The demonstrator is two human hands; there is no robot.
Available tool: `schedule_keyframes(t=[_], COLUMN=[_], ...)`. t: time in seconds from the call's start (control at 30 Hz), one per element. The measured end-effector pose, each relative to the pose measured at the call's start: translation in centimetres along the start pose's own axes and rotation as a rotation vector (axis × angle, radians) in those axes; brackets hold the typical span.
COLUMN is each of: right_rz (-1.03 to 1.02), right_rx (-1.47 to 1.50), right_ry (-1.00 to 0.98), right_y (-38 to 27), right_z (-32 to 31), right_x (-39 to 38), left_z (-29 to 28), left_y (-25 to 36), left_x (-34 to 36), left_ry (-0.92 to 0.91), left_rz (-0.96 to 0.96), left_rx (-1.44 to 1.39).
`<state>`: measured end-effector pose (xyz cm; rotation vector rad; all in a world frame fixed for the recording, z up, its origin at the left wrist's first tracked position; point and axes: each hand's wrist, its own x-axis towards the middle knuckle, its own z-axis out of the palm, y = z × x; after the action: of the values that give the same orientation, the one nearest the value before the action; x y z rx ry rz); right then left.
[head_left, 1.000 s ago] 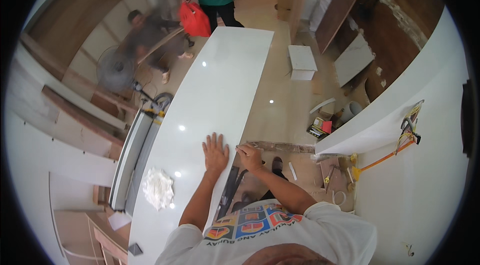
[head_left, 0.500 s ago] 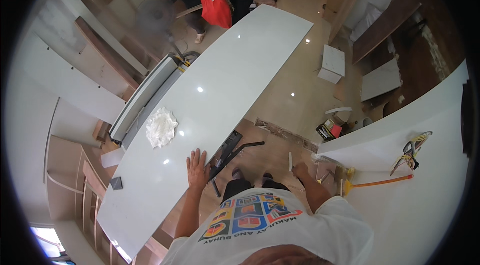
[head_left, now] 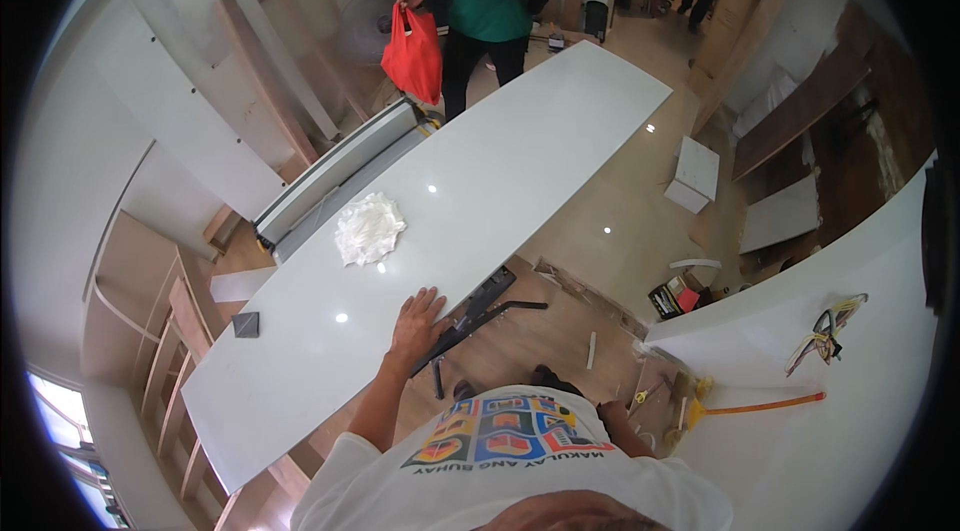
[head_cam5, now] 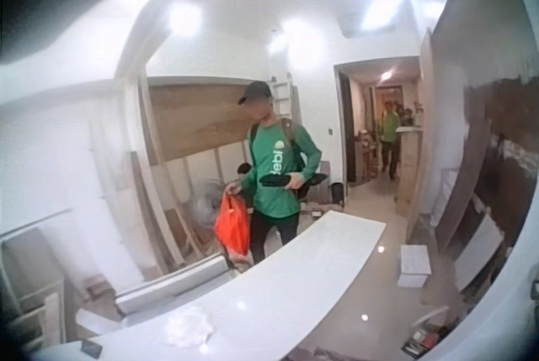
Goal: The person trims the edges of a white cabinet door using a utility knife and a metal straightedge. They repeatedly wipe the surface with a cloth, align the straightedge, and cut along the edge to remove excess material. The person also uses a file to smooth the cut edge.
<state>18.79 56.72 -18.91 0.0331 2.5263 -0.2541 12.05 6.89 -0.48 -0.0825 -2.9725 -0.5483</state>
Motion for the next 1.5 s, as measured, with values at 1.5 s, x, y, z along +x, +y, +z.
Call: schedule_keyframes(t=[1.5], right_rz=[-0.578], right_rx=[-0.159], right_ry=[0.199], right_y=[-9.0], right_z=[6.9], right_x=[6.7], left_z=[-1.2], left_y=[-3.4], left_x=[-8.0], left_ry=[0.052], left_rz=[-0.041], left_rx=[0.011])
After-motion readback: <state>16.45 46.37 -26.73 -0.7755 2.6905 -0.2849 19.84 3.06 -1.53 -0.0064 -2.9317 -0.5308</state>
